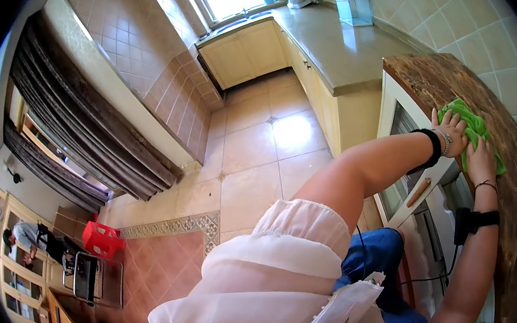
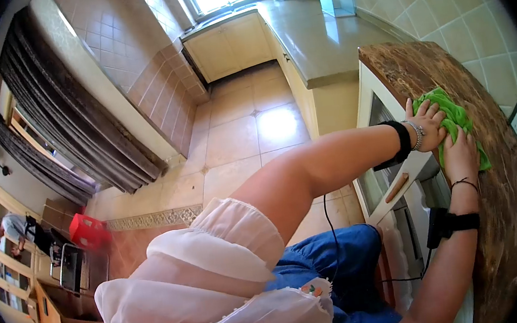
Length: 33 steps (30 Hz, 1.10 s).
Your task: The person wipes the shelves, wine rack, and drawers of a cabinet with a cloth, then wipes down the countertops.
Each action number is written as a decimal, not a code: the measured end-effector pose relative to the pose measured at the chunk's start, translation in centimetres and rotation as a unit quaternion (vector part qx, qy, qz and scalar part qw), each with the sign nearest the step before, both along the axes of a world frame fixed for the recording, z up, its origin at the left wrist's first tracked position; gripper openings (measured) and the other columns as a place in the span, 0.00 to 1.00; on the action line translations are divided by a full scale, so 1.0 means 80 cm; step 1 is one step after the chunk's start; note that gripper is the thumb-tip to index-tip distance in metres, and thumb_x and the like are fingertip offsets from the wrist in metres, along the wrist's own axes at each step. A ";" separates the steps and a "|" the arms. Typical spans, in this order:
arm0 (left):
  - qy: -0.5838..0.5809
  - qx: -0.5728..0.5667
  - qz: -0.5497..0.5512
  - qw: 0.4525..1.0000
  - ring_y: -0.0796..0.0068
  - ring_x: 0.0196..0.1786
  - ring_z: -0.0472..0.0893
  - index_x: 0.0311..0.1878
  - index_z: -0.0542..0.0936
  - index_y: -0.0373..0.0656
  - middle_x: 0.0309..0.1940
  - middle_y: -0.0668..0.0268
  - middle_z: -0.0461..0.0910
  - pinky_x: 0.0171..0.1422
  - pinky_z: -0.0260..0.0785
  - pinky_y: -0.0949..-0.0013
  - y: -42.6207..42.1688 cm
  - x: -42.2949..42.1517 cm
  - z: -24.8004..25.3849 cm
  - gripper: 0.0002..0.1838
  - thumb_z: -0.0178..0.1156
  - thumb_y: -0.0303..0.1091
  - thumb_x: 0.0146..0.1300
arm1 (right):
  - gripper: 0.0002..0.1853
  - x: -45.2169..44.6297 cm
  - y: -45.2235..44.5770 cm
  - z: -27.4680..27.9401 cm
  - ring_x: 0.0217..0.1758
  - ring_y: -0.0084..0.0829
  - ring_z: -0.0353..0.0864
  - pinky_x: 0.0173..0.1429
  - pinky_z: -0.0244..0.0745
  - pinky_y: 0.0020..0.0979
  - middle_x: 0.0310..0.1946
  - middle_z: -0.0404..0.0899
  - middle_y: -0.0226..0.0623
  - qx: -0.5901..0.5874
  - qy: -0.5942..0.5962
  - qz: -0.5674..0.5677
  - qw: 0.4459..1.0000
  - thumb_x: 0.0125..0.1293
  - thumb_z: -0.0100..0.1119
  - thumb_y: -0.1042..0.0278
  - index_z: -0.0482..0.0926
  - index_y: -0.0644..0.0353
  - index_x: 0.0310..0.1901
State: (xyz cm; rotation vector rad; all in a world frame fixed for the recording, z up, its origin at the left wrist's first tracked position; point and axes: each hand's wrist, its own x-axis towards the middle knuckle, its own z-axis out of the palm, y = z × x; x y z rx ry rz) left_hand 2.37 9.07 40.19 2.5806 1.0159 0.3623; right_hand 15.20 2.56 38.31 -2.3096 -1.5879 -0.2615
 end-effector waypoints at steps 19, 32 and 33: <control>-0.001 0.022 -0.063 0.998 0.58 0.73 0.42 0.67 0.59 0.51 0.70 0.63 0.51 0.70 0.20 0.38 0.036 0.002 0.000 0.30 0.34 0.52 0.63 | 0.24 -0.009 0.008 0.022 0.56 0.47 0.69 0.56 0.68 0.46 0.55 0.67 0.50 -0.089 -0.034 -0.066 0.993 0.69 0.35 0.51 0.63 0.57 0.60; 0.023 0.228 -0.089 0.969 0.60 0.68 0.59 0.59 0.70 0.52 0.63 0.61 0.64 0.67 0.37 0.38 0.069 0.013 -0.025 0.28 0.44 0.56 0.60 | 0.19 -0.031 -0.007 0.033 0.46 0.51 0.75 0.47 0.71 0.45 0.44 0.76 0.52 0.067 0.079 -0.010 0.995 0.63 0.45 0.53 0.76 0.61 0.42; 0.015 0.189 -0.106 0.976 0.58 0.70 0.54 0.62 0.66 0.53 0.65 0.60 0.61 0.68 0.32 0.38 0.091 0.017 -0.040 0.30 0.41 0.57 0.61 | 0.18 -0.024 0.001 0.018 0.45 0.50 0.76 0.47 0.72 0.44 0.43 0.77 0.51 0.100 0.042 -0.006 0.994 0.62 0.46 0.54 0.77 0.60 0.40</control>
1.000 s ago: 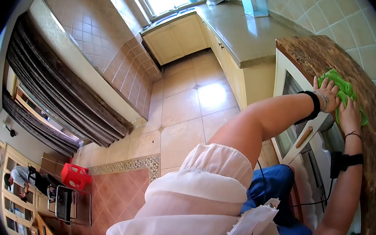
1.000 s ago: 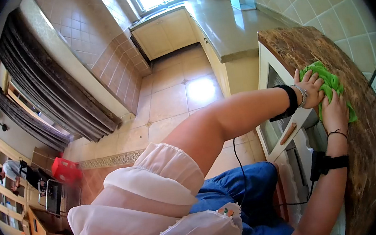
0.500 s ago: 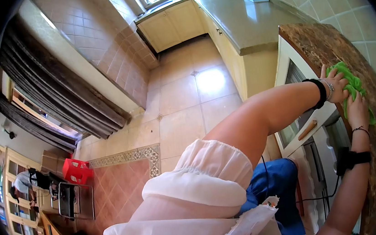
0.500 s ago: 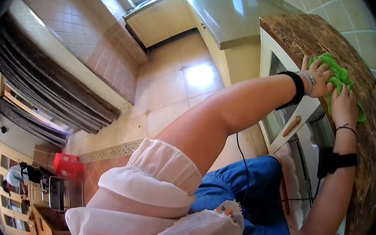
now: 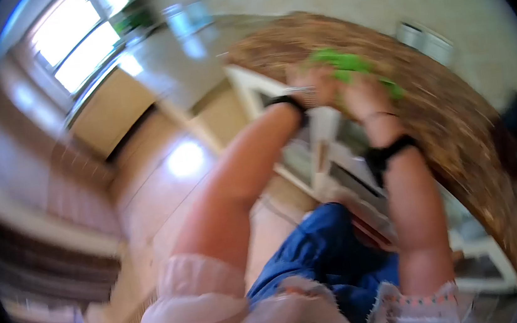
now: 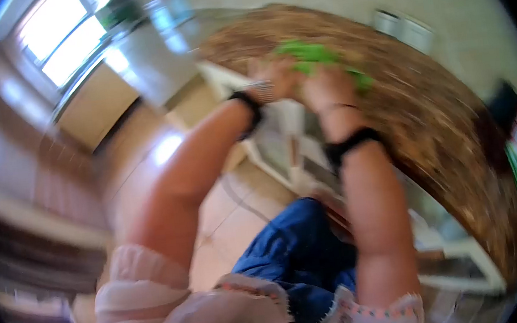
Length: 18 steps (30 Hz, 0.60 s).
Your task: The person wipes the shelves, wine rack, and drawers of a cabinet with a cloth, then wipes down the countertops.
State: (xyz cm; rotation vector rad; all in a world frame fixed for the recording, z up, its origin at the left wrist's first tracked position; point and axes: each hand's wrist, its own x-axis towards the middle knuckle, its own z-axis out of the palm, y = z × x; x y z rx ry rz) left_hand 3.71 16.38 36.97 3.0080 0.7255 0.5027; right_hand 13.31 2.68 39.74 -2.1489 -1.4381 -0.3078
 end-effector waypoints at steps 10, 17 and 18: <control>0.009 -0.018 0.053 0.998 0.64 0.72 0.50 0.66 0.61 0.60 0.69 0.70 0.54 0.69 0.28 0.37 -0.016 0.004 0.009 0.27 0.38 0.52 0.64 | 0.26 -0.012 -0.008 -0.017 0.66 0.50 0.57 0.67 0.47 0.53 0.60 0.62 0.55 -0.014 0.010 -0.109 0.994 0.62 0.45 0.47 0.70 0.60 0.53; 0.011 -0.001 0.046 0.999 0.63 0.71 0.51 0.66 0.61 0.59 0.68 0.69 0.55 0.69 0.29 0.37 -0.017 0.000 0.009 0.26 0.38 0.53 0.65 | 0.30 0.008 -0.042 0.023 0.67 0.48 0.56 0.68 0.52 0.42 0.63 0.59 0.54 -0.146 0.080 0.017 0.986 0.64 0.44 0.45 0.64 0.58 0.60; 0.005 0.002 0.046 0.999 0.63 0.71 0.51 0.65 0.61 0.59 0.68 0.68 0.57 0.69 0.30 0.37 -0.015 0.000 0.008 0.26 0.38 0.53 0.66 | 0.31 0.028 -0.052 0.030 0.66 0.47 0.59 0.67 0.54 0.41 0.62 0.61 0.53 -0.149 0.105 0.062 0.981 0.63 0.45 0.44 0.63 0.57 0.62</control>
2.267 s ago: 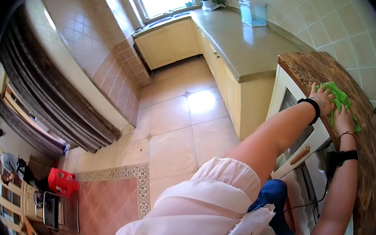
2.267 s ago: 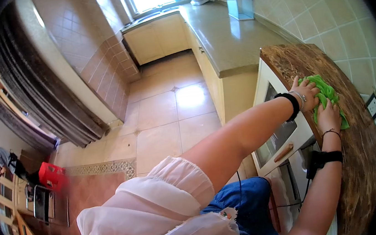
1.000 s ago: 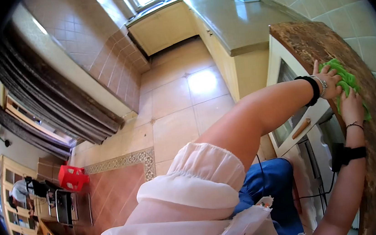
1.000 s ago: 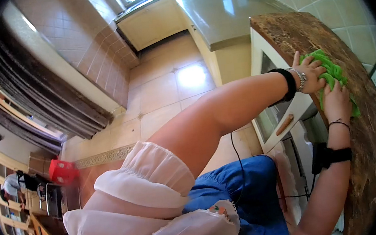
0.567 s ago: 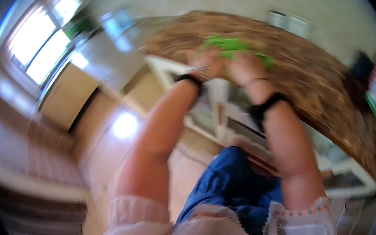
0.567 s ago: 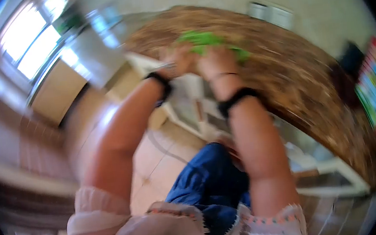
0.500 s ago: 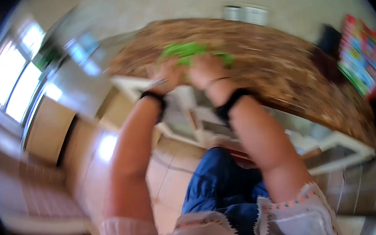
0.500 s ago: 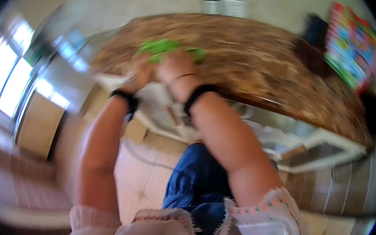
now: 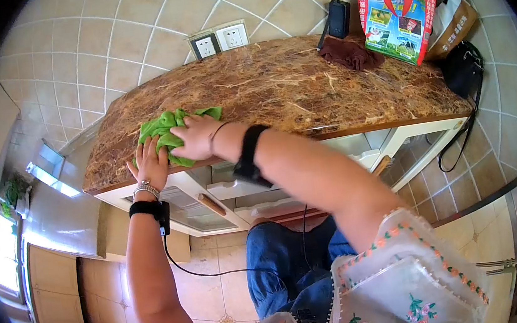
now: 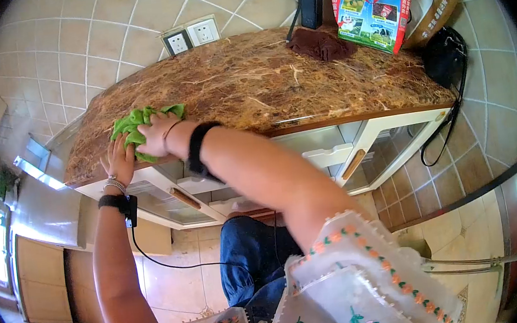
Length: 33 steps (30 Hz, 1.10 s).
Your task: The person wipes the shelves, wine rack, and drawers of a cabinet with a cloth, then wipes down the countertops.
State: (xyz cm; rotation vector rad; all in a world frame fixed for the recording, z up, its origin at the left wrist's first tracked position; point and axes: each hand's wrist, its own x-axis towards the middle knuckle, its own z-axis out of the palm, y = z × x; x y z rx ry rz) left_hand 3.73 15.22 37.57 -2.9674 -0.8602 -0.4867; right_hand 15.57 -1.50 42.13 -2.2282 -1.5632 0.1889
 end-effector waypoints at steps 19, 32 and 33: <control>-0.032 -0.023 0.000 0.999 0.63 0.71 0.52 0.64 0.63 0.52 0.67 0.65 0.58 0.70 0.30 0.37 -0.024 0.000 0.019 0.27 0.37 0.51 0.64 | 0.29 0.134 -0.131 0.049 0.66 0.46 0.59 0.68 0.56 0.36 0.63 0.60 0.52 -0.004 -0.164 -0.054 0.985 0.64 0.49 0.52 0.62 0.60 0.62; 0.001 -0.050 0.015 0.999 0.65 0.72 0.50 0.66 0.61 0.52 0.69 0.67 0.56 0.72 0.31 0.43 -0.032 -0.004 0.038 0.27 0.39 0.49 0.64 | 0.29 -0.013 0.066 0.001 0.72 0.38 0.47 0.71 0.33 0.53 0.69 0.50 0.40 -0.068 -0.053 -0.002 0.996 0.67 0.31 0.43 0.53 0.44 0.67; -0.002 -0.060 0.004 0.998 0.64 0.72 0.50 0.66 0.61 0.51 0.68 0.65 0.56 0.72 0.31 0.44 -0.030 -0.006 0.039 0.27 0.39 0.48 0.65 | 0.30 -0.009 0.068 0.001 0.73 0.38 0.46 0.71 0.33 0.53 0.70 0.49 0.39 -0.082 -0.045 0.006 0.996 0.67 0.31 0.43 0.51 0.44 0.68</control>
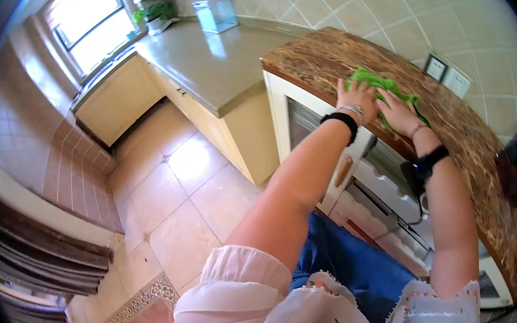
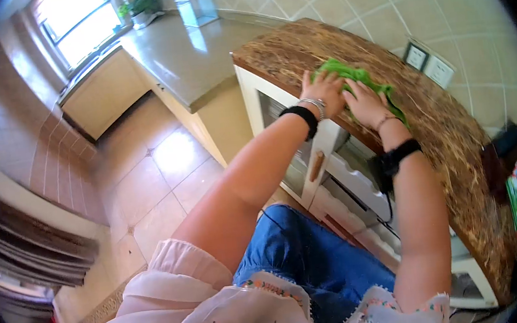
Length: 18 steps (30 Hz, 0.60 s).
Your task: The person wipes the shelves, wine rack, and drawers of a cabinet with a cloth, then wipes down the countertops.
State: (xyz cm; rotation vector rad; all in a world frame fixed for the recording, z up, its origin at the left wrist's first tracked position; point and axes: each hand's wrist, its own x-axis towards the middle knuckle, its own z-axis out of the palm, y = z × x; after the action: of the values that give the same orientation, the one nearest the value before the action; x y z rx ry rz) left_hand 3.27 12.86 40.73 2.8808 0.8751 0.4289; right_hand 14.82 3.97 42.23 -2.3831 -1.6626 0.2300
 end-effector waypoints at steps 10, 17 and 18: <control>0.051 -0.065 -0.074 0.994 0.61 0.73 0.45 0.68 0.57 0.51 0.70 0.63 0.50 0.73 0.30 0.47 0.037 0.011 0.003 0.30 0.35 0.52 0.65 | 0.39 0.046 -0.009 0.020 0.74 0.42 0.38 0.71 0.31 0.52 0.71 0.40 0.44 -0.110 0.045 0.156 0.980 0.63 0.45 0.50 0.38 0.46 0.70; 0.019 0.017 -0.121 0.992 0.59 0.71 0.52 0.66 0.61 0.49 0.67 0.59 0.56 0.71 0.38 0.45 0.037 0.001 -0.004 0.31 0.44 0.51 0.61 | 0.44 0.053 -0.021 0.030 0.74 0.46 0.32 0.70 0.26 0.53 0.71 0.33 0.48 -0.147 0.036 0.230 0.961 0.61 0.51 0.57 0.32 0.49 0.70; 0.013 0.017 -0.128 0.992 0.58 0.71 0.52 0.66 0.61 0.48 0.67 0.58 0.56 0.71 0.38 0.45 0.039 0.000 -0.007 0.31 0.44 0.50 0.61 | 0.44 0.053 -0.022 0.028 0.74 0.47 0.31 0.70 0.24 0.53 0.71 0.31 0.47 -0.151 0.046 0.233 0.959 0.61 0.51 0.57 0.32 0.50 0.70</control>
State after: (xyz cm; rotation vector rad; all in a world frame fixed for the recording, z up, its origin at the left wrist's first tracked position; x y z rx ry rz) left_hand 3.29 15.96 40.20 2.9808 0.4953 0.3826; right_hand 19.07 2.25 44.49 -2.0838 -2.2594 0.7084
